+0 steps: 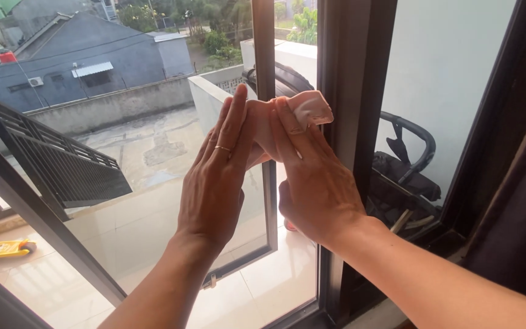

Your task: Clean the glass surface of an open window using a spray cleaner and a cloth.

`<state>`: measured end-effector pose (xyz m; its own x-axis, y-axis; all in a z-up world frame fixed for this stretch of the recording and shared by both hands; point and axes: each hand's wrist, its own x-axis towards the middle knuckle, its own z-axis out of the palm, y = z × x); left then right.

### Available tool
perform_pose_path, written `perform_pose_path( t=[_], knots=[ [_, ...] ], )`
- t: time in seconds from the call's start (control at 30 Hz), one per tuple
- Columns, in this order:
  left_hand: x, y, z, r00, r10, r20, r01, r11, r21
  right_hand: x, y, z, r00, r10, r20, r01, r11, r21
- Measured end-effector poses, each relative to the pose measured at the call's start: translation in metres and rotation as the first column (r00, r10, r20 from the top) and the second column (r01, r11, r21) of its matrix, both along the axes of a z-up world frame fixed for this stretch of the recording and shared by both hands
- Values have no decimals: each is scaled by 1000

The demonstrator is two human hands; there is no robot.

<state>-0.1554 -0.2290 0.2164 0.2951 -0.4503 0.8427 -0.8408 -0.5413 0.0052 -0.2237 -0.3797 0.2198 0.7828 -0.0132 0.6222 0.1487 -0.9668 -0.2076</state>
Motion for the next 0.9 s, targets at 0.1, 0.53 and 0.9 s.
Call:
perform_pose_path(
  t=[0.1, 0.53, 0.9],
  knots=[
    [-5, -6, -1, 999, -1, 44, 1, 1000, 7, -4, -5, -10, 997, -48, 54, 51, 998, -47],
    [-15, -46, -6, 993, -90, 79, 92, 996, -20, -31, -33, 0, 990, -141, -4, 141, 990, -19],
    [-19, -101, 7, 999, -3, 53, 5, 999, -33, -25, -99, 4, 993, -14, 117, 18, 999, -29]
  ],
)
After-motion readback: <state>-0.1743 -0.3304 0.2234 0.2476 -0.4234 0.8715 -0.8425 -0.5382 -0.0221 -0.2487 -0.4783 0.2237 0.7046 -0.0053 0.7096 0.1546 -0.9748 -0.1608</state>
